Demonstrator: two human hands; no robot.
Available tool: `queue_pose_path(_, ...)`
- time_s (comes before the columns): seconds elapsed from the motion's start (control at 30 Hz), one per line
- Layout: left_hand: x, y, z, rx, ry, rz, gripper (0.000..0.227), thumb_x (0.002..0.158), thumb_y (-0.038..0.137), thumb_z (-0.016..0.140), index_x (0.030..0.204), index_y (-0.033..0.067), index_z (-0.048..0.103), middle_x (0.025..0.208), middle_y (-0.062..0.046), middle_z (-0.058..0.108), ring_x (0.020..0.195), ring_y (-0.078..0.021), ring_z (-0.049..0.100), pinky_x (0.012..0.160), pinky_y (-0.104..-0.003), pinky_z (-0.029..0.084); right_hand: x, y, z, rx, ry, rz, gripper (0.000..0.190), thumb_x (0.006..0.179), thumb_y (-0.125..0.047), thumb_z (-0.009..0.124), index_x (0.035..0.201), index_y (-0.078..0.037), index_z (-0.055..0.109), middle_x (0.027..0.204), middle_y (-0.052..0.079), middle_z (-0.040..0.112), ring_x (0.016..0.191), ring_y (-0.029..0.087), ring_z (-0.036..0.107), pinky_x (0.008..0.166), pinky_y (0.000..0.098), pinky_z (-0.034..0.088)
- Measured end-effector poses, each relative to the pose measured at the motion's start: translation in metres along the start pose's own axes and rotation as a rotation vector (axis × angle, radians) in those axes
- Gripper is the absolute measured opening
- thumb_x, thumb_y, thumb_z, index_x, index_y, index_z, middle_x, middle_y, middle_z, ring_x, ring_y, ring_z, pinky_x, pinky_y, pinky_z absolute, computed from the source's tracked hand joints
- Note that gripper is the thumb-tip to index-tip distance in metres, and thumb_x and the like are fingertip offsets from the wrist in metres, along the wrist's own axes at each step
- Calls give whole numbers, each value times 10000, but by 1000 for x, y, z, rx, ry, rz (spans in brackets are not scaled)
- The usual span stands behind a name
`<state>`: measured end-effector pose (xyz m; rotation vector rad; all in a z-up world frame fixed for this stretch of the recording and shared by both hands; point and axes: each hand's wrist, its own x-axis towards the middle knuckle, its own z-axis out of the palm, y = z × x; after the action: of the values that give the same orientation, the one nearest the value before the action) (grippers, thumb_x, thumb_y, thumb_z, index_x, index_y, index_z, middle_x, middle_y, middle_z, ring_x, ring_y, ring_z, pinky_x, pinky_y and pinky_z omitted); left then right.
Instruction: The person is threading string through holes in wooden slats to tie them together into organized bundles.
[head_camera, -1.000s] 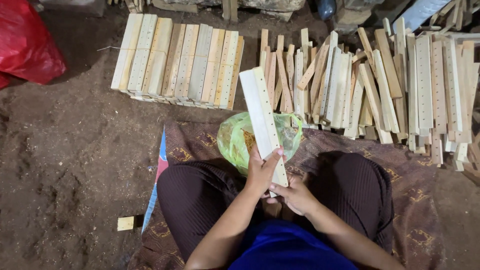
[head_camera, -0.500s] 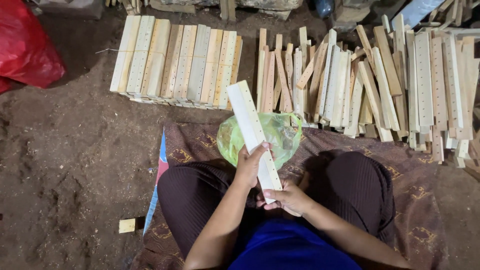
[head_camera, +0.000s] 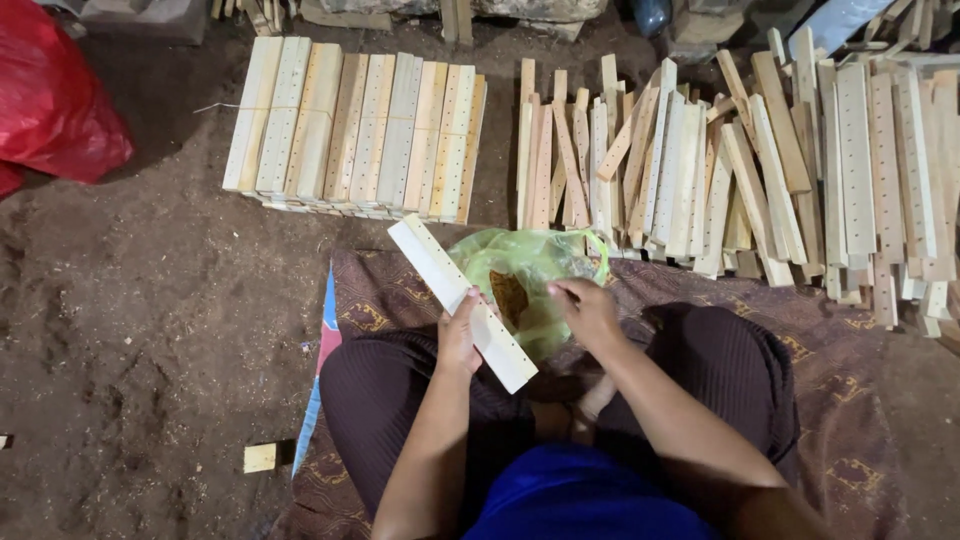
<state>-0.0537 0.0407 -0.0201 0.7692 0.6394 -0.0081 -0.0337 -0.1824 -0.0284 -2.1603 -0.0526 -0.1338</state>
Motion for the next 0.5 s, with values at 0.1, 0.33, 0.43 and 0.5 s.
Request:
queue_pose_path(0.1, 19, -17, -12, 22, 12, -4, 270, 829, 177, 863, 1000, 39, 706, 826, -135, 731, 693, -278, 743, 689, -484, 663, 33, 32, 41, -4, 28, -321, 123, 923, -290, 757, 996, -215, 821, 818, -18, 756, 723, 173, 729, 617, 258, 600)
queue_pose_path(0.33, 22, -18, -6, 82, 46, -34, 263, 827, 185, 865, 996, 46, 719, 855, -151, 753, 693, -284, 752, 693, -477, 659, 27, 24, 91, -465, -145, -364, 183, 900, -185, 675, 1054, -149, 767, 934, 59, 704, 901, 269, 709, 780, 326, 604)
queue_pose_path(0.43, 22, -19, -10, 85, 40, -51, 292, 814, 204, 881, 997, 50, 714, 850, -147, 753, 697, -277, 753, 688, -470, 662, 15, 68, 114, -346, -55, -318, 186, 916, -148, 663, 1051, -64, 761, 858, 105, 728, 877, 240, 737, 814, 269, 606)
queue_pose_path(0.5, 20, -16, -6, 97, 28, -67, 338, 818, 220, 882, 1049, 44, 708, 916, -160, 761, 737, -289, 755, 708, -482, 665, 24, 95, 117, 64, -164, -294, 211, 965, -124, 628, 1096, 14, 717, 942, 149, 661, 954, 310, 671, 858, 230, 532)
